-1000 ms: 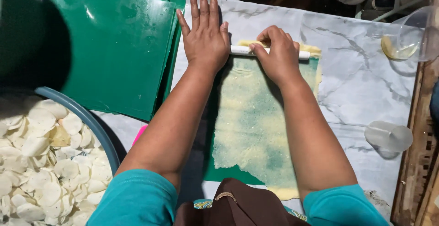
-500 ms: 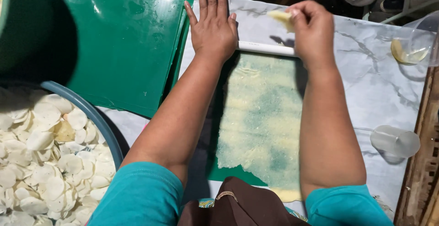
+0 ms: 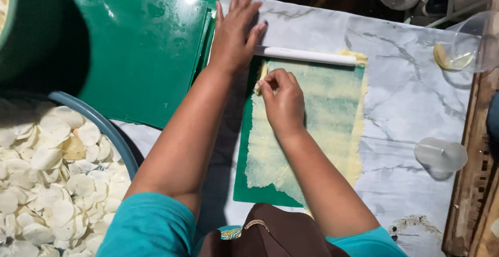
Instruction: Rolling out dough onto a mat to create thin cracker layers for snack production.
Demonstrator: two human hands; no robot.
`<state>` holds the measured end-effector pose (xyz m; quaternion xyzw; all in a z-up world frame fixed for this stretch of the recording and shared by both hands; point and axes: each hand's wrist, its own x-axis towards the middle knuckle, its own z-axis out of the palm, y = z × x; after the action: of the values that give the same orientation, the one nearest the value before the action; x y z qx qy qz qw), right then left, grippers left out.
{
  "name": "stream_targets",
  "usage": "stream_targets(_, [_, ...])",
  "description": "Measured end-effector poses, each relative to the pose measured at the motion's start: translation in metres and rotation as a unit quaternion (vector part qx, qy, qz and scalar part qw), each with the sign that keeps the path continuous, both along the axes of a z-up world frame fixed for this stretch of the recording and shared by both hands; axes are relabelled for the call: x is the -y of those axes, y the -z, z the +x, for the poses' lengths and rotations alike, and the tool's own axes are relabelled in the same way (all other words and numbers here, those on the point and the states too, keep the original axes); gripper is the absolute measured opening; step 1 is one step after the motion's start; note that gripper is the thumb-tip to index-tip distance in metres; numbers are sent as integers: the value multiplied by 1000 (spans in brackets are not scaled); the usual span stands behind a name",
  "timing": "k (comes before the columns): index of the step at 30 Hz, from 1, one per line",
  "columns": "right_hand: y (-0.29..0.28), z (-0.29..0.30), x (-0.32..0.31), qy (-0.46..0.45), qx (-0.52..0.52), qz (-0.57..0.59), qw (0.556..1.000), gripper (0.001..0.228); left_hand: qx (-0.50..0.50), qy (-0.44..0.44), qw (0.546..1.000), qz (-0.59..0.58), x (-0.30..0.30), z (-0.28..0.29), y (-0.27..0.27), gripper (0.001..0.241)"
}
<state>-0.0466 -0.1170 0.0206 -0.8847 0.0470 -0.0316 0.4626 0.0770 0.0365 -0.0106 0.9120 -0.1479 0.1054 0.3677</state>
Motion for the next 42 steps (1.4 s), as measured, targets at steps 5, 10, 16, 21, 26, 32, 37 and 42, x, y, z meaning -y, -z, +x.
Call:
stream_targets(5, [-7,5,16,-52,95,-153,982,14,101,103,990,-8,-11,-36,5,24])
stream_targets(10, [-28,37,67,-79,109,-347,928,51,32,39,993,111,-7,-29,42,19])
stream_targets(16, [-21,39,106,-174,171,-350,904,34,166,14,975,144,-5,-58,-4,17])
stream_targets(21, [-5,-14,98,-187,194,-307,913,37,181,-19,974,138,-12,-110,16,23])
stream_targets(26, [5,-9,74,-172,76,-367,911,63,60,-40,989,131,2,-114,-11,47])
stream_targets(32, [-6,50,53,-119,56,-405,905,65,-20,-90,972,218,8,-46,-13,57])
stream_targets(37, [-45,55,42,-152,-131,-394,897,69,-58,-93,961,255,7,-29,1,64])
stream_targets(42, [34,29,90,-172,112,-346,915,53,-29,-41,975,215,-8,-84,1,62])
